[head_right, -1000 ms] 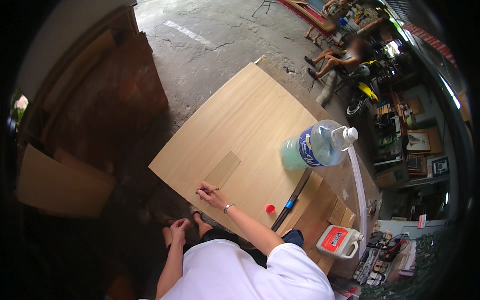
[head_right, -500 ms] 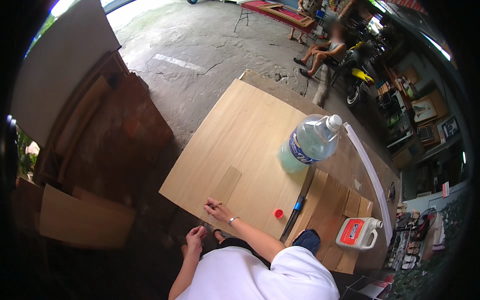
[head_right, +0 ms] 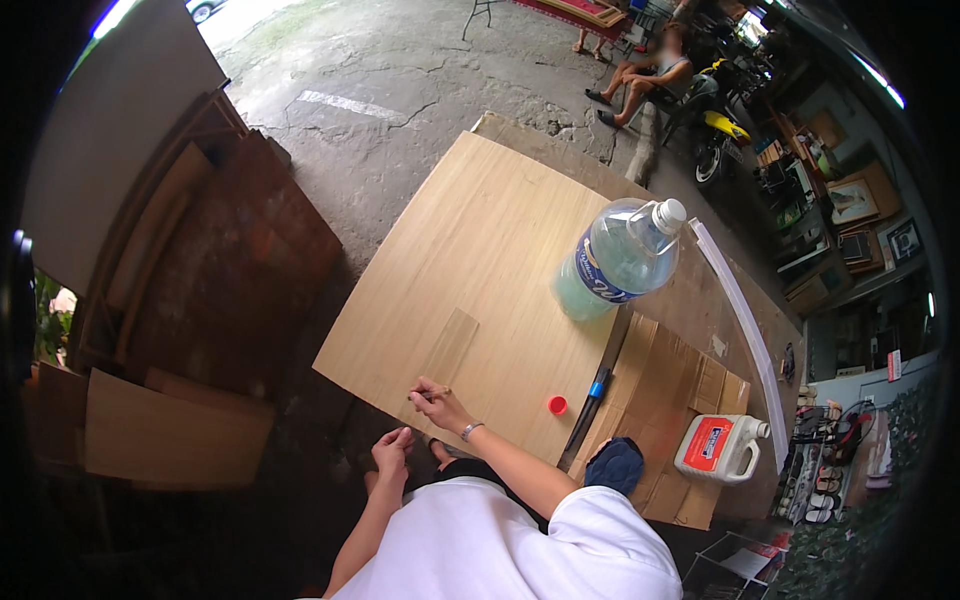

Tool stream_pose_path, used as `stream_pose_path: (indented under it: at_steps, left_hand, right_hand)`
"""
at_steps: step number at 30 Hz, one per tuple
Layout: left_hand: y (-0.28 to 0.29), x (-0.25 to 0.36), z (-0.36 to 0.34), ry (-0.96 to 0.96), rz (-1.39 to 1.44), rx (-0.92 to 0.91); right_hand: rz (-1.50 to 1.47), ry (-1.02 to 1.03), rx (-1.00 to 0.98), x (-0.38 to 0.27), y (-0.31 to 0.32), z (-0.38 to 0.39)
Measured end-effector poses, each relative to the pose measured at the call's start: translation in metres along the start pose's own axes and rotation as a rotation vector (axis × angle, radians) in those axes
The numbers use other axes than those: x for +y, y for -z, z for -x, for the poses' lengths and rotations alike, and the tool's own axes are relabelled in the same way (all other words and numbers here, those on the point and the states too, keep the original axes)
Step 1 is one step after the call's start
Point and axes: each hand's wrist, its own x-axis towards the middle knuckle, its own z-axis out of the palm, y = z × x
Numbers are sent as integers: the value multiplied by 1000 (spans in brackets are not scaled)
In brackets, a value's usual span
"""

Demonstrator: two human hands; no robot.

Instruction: The person applies a clear liquid finish to a flat wooden board using a small brush, repeatedly dipping the brush into a plastic bottle and spreading the liquid in linear strokes across the surface. The person briefly moves a wooden frame and returns to the board to continue applying the finish.

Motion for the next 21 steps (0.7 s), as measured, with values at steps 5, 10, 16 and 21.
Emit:
stream_pose_path:
  at_steps: [5,10,16,21]
  left_hand:
    - [-10,5,1,2,-38,30]
    - [-17,11,-1,39,-76,60]
    - [-14,21,3,106,-124,36]
    - [-12,27,5,135,-127,-28]
  right_hand:
    - [56,23,18,-9,4,10]
    - [207,141,51,-22,9,18]
    - [147,154,82,-34,12,31]
    - [201,205,144,-36,22,48]
